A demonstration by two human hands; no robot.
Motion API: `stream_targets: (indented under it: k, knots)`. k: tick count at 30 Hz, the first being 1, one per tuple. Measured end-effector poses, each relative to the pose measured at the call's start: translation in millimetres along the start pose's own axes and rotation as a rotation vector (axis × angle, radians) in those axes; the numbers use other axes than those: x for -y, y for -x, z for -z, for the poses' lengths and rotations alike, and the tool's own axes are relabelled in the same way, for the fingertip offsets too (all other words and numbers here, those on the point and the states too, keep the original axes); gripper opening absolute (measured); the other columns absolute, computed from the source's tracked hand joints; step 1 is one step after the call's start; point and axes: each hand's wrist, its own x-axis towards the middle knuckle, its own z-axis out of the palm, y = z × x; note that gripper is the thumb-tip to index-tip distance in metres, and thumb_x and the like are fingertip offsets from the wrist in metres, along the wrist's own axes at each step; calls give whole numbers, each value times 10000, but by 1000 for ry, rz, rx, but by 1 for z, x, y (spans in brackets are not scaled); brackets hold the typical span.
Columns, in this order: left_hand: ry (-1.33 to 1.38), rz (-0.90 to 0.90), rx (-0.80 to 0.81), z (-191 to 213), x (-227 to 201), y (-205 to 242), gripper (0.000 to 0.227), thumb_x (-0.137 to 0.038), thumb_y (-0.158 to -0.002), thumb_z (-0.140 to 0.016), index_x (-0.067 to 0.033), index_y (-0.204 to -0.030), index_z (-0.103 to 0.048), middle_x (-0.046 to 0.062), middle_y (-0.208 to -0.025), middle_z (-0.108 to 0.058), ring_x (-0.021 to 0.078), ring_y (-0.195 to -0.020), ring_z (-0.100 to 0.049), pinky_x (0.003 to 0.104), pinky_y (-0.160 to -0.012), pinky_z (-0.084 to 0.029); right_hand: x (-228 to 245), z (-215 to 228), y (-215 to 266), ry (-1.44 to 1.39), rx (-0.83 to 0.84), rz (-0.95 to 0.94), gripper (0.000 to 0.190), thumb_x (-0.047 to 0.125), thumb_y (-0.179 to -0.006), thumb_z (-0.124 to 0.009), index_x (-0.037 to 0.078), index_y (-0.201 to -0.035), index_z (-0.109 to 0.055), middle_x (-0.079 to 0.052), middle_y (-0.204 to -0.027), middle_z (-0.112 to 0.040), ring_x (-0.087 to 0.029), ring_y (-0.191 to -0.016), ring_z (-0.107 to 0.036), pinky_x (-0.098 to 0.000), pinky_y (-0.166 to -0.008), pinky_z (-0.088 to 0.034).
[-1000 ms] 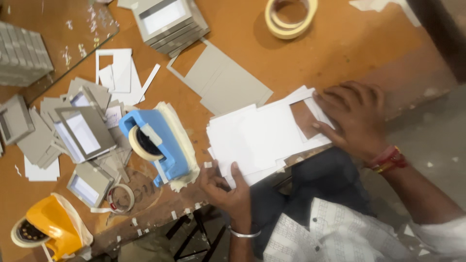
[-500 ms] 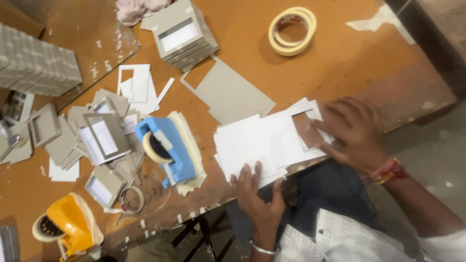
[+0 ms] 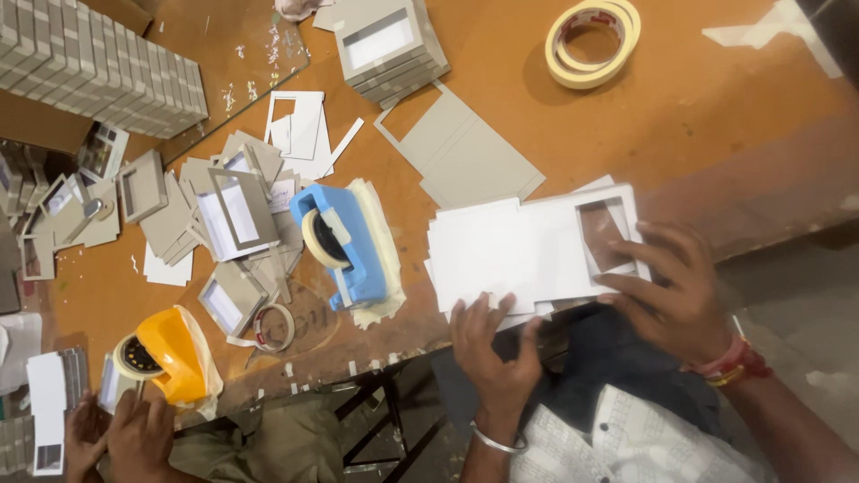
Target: The person assembles small rectangular frames by applying adhesive tape to the edges of white and gray cardboard pieces and pressing them together. The person repeatedly picks up pieces, applies tape, and stacks the assembled frames on the table.
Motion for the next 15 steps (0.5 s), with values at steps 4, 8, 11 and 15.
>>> stream_targets:
  k: [4, 8, 11, 15]
  knots:
    - [-40, -63, 3, 7, -13, -8, 612, -88, -902, -773, -37, -1418, -448, 122, -1234, -706, 304, -1191, -667, 554, -1181, -377, 17, 0, 7, 32, -96, 59, 233, 317, -769, -826, 216, -970, -766, -63, -1217, -674, -326, -1273, -514, -535, -1112, -384]
    - [-168, -1, -115, 10, -20, -17, 589, 29, -910, -724, -46, -1430, -458, 88, -1162, -753, 268, -1159, -708, 576, -1186, -379, 32, -6, 16, -44, -139, 218, 287, 449, -814, -802, 205, -961, -766, -19, -1103, -709, -215, -1090, -526, -453, -950, -367]
    - [-79, 3, -181, 18, -17, -14, 613, 90, -931, -699, 13, -1463, -403, 51, -1143, -764, 264, -1164, -715, 539, -1127, -472, 36, 3, 27, -185, -99, 191, 294, 464, -886, -706, 192, -986, -754, -9, -1109, -711, -199, -1072, -564, -434, -972, -395]
    - [94, -99, -255, 23, -10, -2, 599, 113, -956, -704, 9, -1461, -400, 81, -1103, -774, 260, -1087, -759, 401, -885, -680, 25, 18, 26, -415, -81, -295, 326, 371, -966, -607, 85, -1092, -699, -82, -1172, -683, -211, -1111, -640, -394, -979, -503]
